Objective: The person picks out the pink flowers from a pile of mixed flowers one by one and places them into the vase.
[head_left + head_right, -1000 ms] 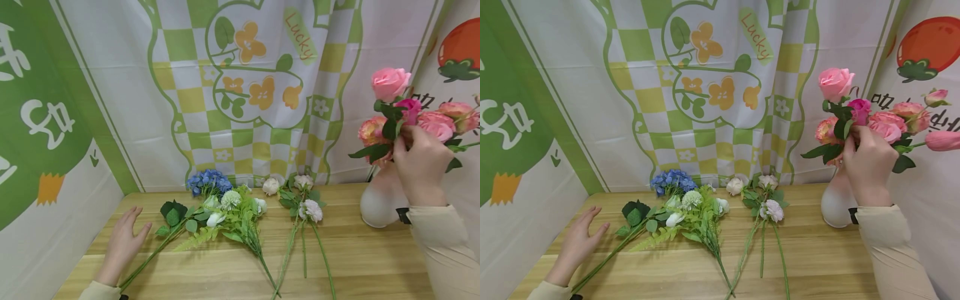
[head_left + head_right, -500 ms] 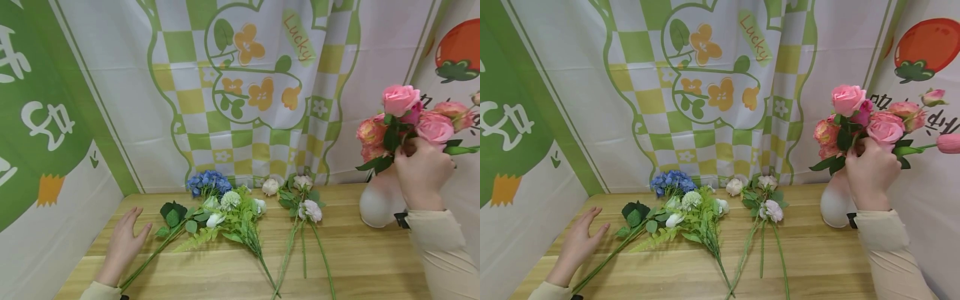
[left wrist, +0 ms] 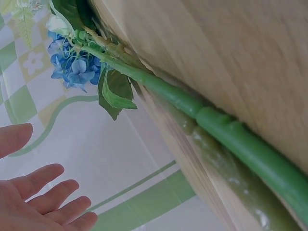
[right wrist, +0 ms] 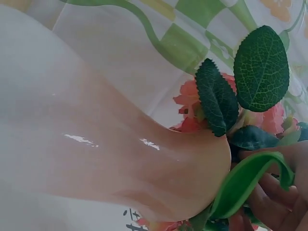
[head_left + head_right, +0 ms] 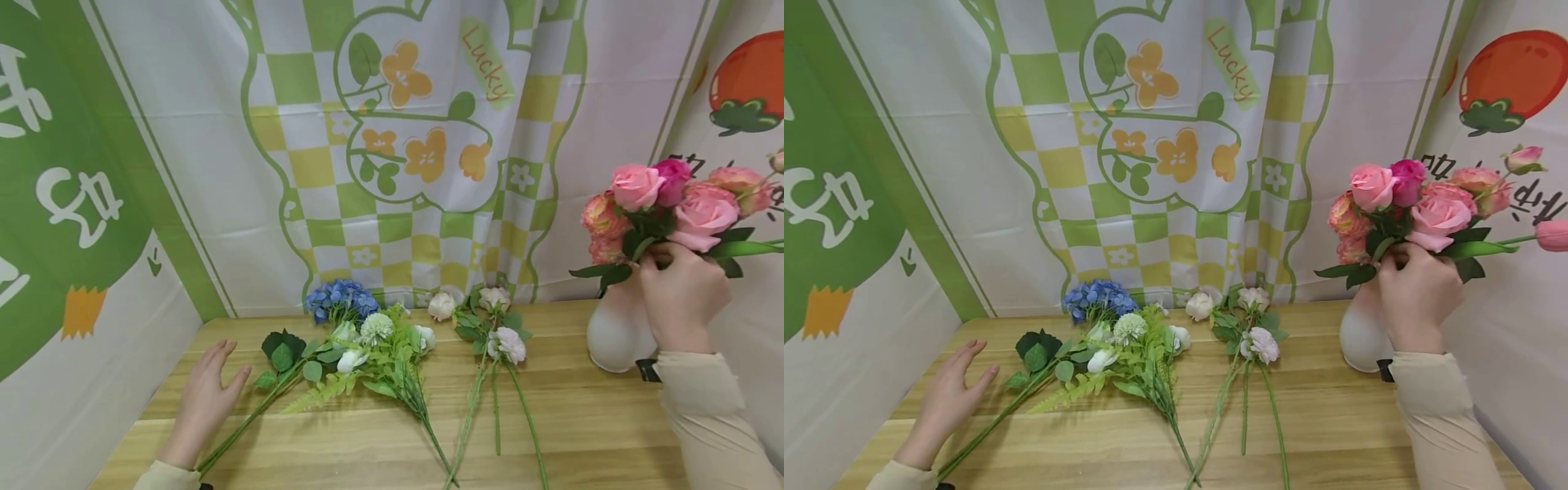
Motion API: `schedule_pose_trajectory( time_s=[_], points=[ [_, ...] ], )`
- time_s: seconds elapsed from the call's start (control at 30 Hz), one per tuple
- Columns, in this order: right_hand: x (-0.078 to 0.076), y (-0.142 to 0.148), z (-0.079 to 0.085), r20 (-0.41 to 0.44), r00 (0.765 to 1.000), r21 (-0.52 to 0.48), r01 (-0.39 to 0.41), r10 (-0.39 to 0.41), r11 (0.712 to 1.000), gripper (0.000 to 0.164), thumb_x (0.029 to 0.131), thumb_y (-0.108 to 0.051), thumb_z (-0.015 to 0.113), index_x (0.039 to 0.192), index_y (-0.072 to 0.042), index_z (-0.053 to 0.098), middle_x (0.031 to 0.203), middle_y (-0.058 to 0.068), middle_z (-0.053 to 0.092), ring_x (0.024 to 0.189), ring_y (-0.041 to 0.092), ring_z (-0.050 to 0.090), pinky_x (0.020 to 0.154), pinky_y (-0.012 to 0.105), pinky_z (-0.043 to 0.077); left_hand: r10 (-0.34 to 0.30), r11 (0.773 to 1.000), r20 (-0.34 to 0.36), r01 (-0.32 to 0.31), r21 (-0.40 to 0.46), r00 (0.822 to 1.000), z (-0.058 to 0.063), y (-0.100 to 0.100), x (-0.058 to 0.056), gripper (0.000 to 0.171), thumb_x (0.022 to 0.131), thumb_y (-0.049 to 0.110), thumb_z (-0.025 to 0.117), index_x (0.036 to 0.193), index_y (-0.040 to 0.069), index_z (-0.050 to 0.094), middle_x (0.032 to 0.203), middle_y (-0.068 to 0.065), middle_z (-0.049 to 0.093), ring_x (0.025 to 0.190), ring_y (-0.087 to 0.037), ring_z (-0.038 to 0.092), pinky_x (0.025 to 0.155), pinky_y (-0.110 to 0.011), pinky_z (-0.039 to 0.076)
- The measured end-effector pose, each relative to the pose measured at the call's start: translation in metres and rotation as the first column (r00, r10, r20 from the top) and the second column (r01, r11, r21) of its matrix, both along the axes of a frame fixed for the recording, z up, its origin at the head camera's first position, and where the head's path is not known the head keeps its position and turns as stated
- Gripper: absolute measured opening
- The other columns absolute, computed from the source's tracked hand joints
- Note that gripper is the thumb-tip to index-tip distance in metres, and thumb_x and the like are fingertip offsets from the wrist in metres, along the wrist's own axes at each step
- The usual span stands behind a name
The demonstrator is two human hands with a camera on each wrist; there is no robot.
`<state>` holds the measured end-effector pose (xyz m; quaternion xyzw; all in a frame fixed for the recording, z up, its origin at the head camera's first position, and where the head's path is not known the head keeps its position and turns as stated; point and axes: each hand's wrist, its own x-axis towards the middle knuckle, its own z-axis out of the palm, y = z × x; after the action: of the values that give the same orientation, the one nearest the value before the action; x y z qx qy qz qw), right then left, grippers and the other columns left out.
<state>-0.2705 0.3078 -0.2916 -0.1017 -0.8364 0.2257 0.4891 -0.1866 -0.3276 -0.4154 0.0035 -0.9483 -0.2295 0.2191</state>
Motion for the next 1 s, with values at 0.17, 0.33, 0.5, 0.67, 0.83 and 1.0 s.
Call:
schedule_pose_trajectory(
  time_s=[0.17, 0.33, 0.5, 0.67, 0.83, 1.0],
  points=[
    [-0.001, 0.000, -0.005, -0.044, 0.999, -0.024, -0.007, 0.006, 1.000, 0.026, 0.086, -0.022, 0.059, 0.087, 0.001, 0.072, 0.084, 0.029, 0.065, 0.092, 0.053, 0.050, 0.072, 0.064, 0.032, 0.000, 1.000, 0.001, 0.000, 0.007, 1.000, 0.000, 0.000, 0.000, 0.061, 0.095, 0.031, 0.056, 0.139, -0.007, 0.037, 0.145, -0.032, 0.031, 0.127, -0.055, 0.030, 0.100, -0.070, 0.025],
    [-0.002, 0.000, -0.008, -0.068, 0.998, -0.021, -0.002, 0.001, 1.000, 0.026, 0.086, -0.021, 0.059, 0.087, 0.002, 0.072, 0.085, 0.030, 0.064, 0.093, 0.054, 0.050, 0.073, 0.065, 0.032, 0.005, 1.000, 0.012, -0.005, 0.010, 1.000, 0.000, -0.001, 0.000, 0.062, 0.095, 0.033, 0.055, 0.140, -0.007, 0.036, 0.146, -0.032, 0.030, 0.127, -0.055, 0.030, 0.100, -0.070, 0.025],
    [-0.003, -0.001, -0.011, -0.084, 0.996, -0.014, -0.010, 0.009, 1.000, 0.026, 0.086, -0.021, 0.059, 0.086, 0.003, 0.071, 0.083, 0.031, 0.064, 0.091, 0.054, 0.050, 0.073, 0.065, 0.032, 0.009, 1.000, 0.017, -0.009, 0.004, 1.000, 0.001, -0.001, 0.000, 0.063, 0.096, 0.034, 0.055, 0.140, -0.006, 0.036, 0.146, -0.032, 0.029, 0.128, -0.055, 0.029, 0.100, -0.070, 0.025],
    [0.002, -0.002, -0.014, -0.061, 0.998, -0.005, -0.011, 0.010, 1.000, 0.027, 0.087, -0.023, 0.059, 0.089, 0.001, 0.071, 0.082, 0.031, 0.064, 0.085, 0.052, 0.051, 0.066, 0.062, 0.032, 0.014, 1.000, 0.026, -0.014, 0.002, 1.000, 0.004, 0.001, 0.001, 0.064, 0.096, 0.037, 0.052, 0.141, -0.006, 0.034, 0.147, -0.031, 0.028, 0.129, -0.054, 0.028, 0.101, -0.070, 0.024],
    [0.017, -0.011, -0.016, -0.069, 0.997, 0.022, 0.015, -0.014, 1.000, 0.030, 0.089, -0.026, 0.060, 0.097, 0.002, 0.071, 0.084, 0.027, 0.067, 0.076, 0.046, 0.052, 0.059, 0.055, 0.032, -0.011, 1.000, -0.033, 0.011, 0.007, 0.999, 0.006, 0.009, -0.004, 0.059, 0.094, 0.027, 0.057, 0.139, -0.006, 0.038, 0.145, -0.031, 0.032, 0.127, -0.054, 0.031, 0.101, -0.069, 0.026],
    [0.034, -0.033, -0.020, -0.169, 0.985, 0.044, -0.039, 0.045, 0.998, 0.033, 0.090, -0.027, 0.062, 0.098, 0.004, 0.068, 0.085, 0.024, 0.068, 0.072, 0.041, 0.054, 0.060, 0.048, 0.032, -0.035, 0.999, -0.131, 0.036, 0.001, 0.991, 0.012, 0.024, -0.012, 0.053, 0.092, 0.019, 0.060, 0.134, -0.007, 0.044, 0.141, -0.031, 0.039, 0.126, -0.052, 0.036, 0.101, -0.066, 0.030]
  ],
)
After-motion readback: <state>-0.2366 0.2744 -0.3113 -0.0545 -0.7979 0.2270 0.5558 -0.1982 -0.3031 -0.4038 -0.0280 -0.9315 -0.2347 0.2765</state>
